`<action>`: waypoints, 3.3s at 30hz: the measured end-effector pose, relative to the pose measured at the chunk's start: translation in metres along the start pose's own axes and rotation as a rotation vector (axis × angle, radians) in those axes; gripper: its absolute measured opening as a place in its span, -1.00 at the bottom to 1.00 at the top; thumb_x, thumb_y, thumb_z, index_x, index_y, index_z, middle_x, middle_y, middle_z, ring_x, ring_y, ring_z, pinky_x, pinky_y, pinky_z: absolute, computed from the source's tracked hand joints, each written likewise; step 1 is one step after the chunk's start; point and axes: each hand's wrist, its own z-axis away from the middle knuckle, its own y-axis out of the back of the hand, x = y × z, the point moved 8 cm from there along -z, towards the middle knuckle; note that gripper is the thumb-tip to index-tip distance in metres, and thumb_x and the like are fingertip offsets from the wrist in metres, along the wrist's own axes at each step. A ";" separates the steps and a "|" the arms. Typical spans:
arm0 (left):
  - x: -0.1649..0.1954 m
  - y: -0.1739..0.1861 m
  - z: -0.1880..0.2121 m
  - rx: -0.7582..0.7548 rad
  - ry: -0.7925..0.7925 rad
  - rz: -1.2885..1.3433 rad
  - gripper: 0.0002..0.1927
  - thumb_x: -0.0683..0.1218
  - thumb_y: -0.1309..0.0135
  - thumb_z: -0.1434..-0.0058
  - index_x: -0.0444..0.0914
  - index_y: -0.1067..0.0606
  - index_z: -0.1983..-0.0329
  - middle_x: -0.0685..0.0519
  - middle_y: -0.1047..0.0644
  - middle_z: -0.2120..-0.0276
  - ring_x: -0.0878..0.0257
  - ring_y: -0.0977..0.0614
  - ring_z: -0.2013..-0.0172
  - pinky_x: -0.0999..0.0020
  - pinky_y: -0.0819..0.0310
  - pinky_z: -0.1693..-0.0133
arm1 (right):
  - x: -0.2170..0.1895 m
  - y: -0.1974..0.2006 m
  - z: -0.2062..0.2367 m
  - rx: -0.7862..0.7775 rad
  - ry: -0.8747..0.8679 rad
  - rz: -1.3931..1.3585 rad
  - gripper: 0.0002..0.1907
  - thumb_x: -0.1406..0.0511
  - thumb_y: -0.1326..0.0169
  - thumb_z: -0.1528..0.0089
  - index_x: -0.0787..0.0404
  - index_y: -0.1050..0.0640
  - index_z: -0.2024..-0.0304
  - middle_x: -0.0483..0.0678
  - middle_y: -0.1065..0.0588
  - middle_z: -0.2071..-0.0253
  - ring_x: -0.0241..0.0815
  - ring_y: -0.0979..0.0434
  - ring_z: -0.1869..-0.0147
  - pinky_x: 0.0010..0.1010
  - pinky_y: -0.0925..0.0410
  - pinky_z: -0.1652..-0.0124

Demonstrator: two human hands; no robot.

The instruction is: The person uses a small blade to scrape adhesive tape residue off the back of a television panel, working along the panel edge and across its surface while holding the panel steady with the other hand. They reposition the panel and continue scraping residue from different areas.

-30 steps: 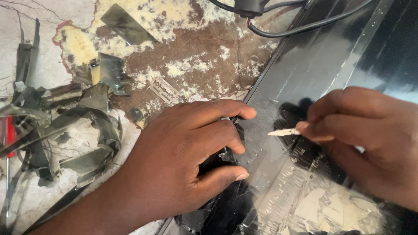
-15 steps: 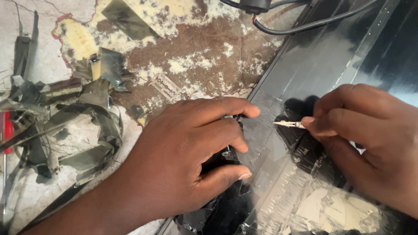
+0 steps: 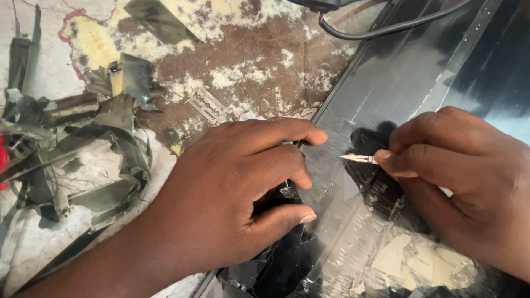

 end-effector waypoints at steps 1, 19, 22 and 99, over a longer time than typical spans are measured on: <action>0.000 0.000 0.000 -0.001 0.000 0.005 -0.75 0.05 -0.31 -0.11 -0.14 -0.51 0.31 0.09 -0.50 -0.22 0.11 -0.62 -0.06 0.03 -0.37 0.00 | 0.001 0.000 0.000 -0.005 -0.006 -0.004 -0.97 0.36 -0.27 -0.13 0.19 -0.66 0.37 -0.06 -0.58 0.27 -0.22 -0.60 0.21 -0.39 -0.41 0.31; 0.001 -0.002 0.000 -0.011 -0.016 -0.048 -0.65 0.07 -0.30 -0.13 -0.14 -0.54 0.09 0.07 -0.50 -0.22 0.09 -0.60 -0.11 0.00 -0.37 -0.04 | -0.015 0.006 0.001 0.063 0.113 -0.030 -0.90 0.43 -0.28 -0.08 0.26 -0.64 0.34 -0.01 -0.56 0.28 -0.11 -0.58 0.23 -0.32 -0.39 0.32; 0.001 -0.001 0.000 0.000 -0.024 -0.046 -0.67 0.05 -0.31 -0.11 -0.13 -0.52 0.13 0.06 -0.50 -0.21 0.08 -0.60 -0.12 0.00 -0.37 -0.04 | -0.018 0.006 0.001 0.066 0.128 -0.035 -0.88 0.44 -0.28 -0.06 0.26 -0.63 0.34 -0.01 -0.55 0.28 -0.09 -0.58 0.24 -0.31 -0.38 0.33; -0.004 -0.001 -0.003 0.014 0.039 -0.003 -0.74 -0.17 -0.32 -0.01 -0.16 -0.41 0.42 0.11 -0.56 -0.16 0.34 -0.55 0.53 0.33 -0.33 0.52 | -0.018 -0.001 0.007 0.012 0.143 -0.060 -0.79 0.52 -0.24 -0.01 0.25 -0.65 0.31 -0.01 -0.57 0.26 -0.14 -0.58 0.26 -0.37 -0.39 0.37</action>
